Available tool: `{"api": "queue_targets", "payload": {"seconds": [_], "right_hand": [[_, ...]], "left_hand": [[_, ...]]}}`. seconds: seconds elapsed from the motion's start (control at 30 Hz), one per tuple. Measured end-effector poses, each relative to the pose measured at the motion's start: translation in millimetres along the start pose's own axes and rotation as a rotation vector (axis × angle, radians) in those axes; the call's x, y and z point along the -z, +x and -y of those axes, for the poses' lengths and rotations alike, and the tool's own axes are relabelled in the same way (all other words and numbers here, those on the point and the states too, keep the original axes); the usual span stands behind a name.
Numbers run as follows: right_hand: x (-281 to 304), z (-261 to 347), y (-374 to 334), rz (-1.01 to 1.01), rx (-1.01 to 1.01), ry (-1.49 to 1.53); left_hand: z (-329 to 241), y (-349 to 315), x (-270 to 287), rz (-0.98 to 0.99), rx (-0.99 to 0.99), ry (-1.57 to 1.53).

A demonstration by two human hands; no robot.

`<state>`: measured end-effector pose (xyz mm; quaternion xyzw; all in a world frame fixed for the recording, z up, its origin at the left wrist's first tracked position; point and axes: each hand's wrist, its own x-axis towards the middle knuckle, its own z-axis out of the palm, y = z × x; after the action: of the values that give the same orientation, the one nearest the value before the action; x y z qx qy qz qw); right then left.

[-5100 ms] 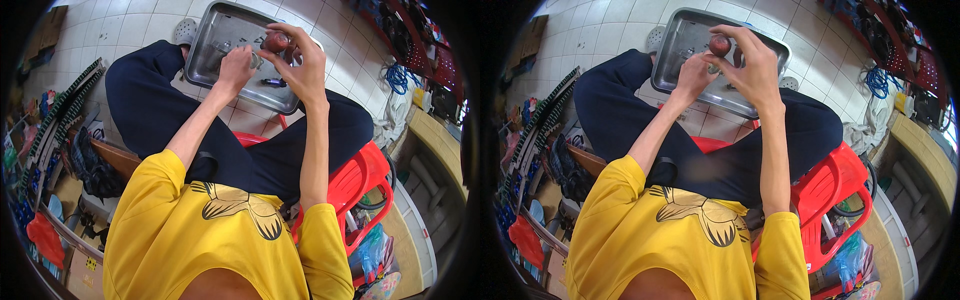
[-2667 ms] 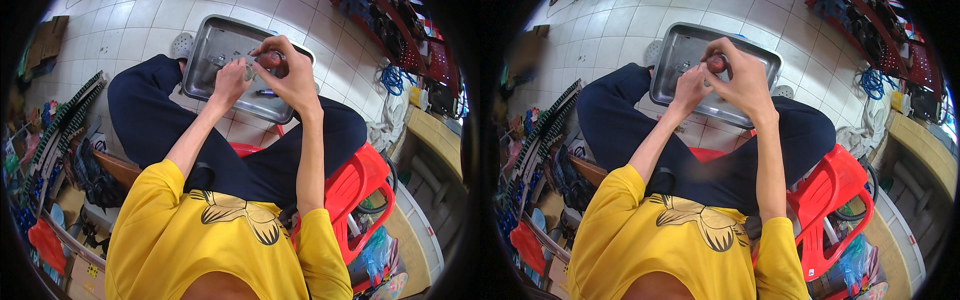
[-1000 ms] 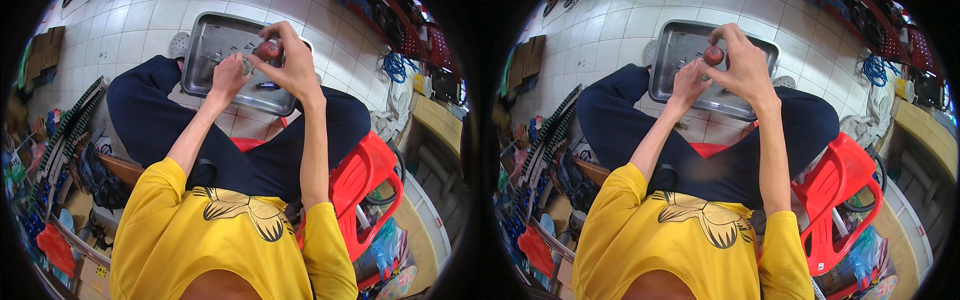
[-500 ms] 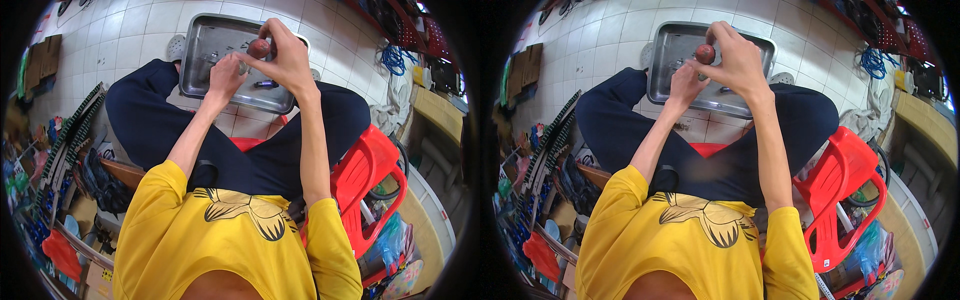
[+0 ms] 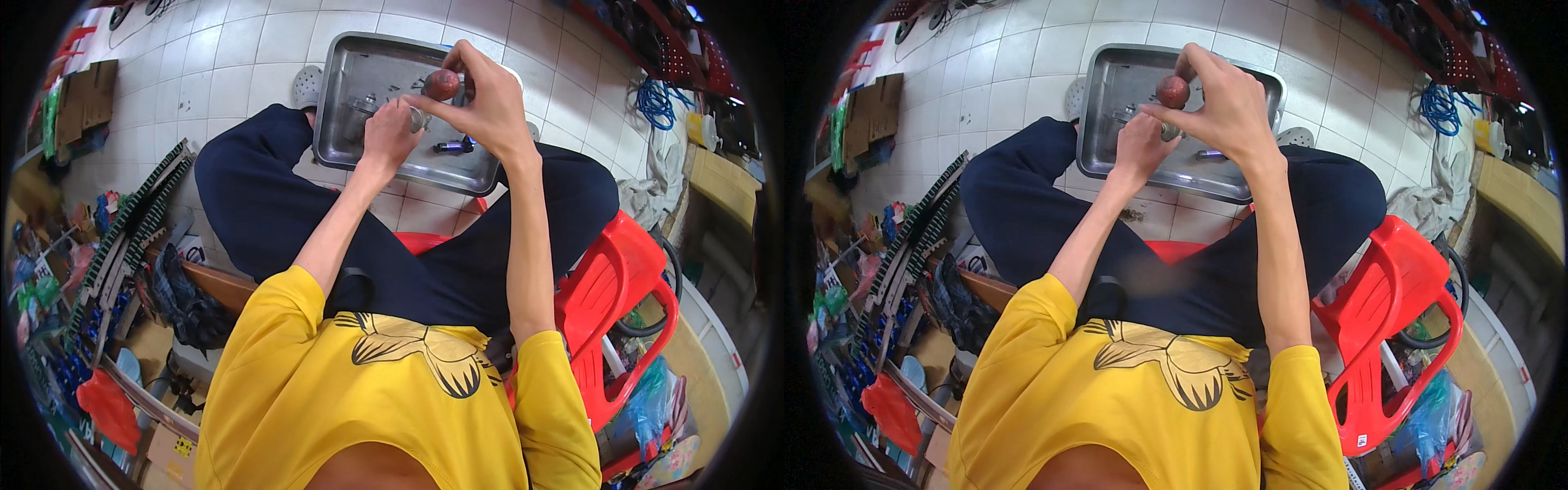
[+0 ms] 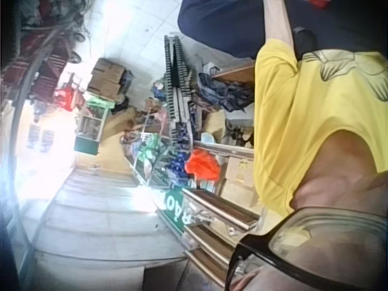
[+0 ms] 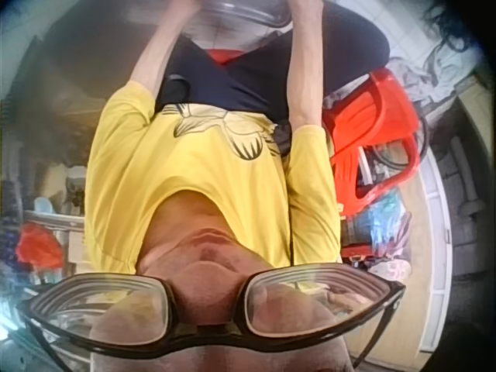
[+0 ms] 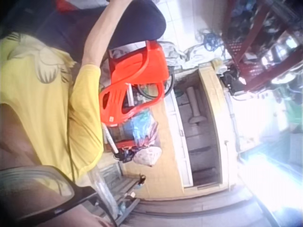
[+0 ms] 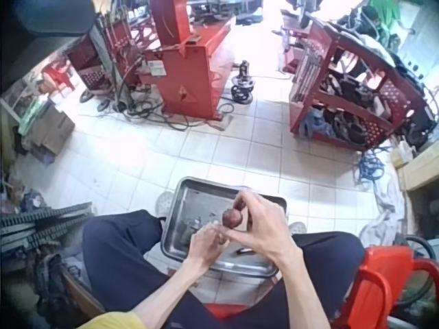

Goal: The person disassembles a starter motor by using a screwdriver to remove screws and pry the components apart while holding the object over a metal tray.

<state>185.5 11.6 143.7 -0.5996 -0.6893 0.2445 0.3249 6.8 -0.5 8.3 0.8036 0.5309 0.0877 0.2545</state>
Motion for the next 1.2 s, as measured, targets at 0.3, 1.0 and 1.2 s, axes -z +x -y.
{"api": "queue_targets", "payload": {"seconds": [0.3,1.0,1.2], "right_hand": [[17.7,-5.9,-0.6,0.360,-0.049,0.442],[13.9,6.0,3.1,0.206,-0.079,-0.041],[1.3,-3.9,2.7,0.197,0.059,0.236]], "left_hand": [[-2.3,1.3,3.5,-0.015,0.050,-0.067],[2.1,-1.3,1.8,-0.040,-0.046,-0.040],[-1.8,1.0,2.9,-0.036,-0.017,-0.050]]}}
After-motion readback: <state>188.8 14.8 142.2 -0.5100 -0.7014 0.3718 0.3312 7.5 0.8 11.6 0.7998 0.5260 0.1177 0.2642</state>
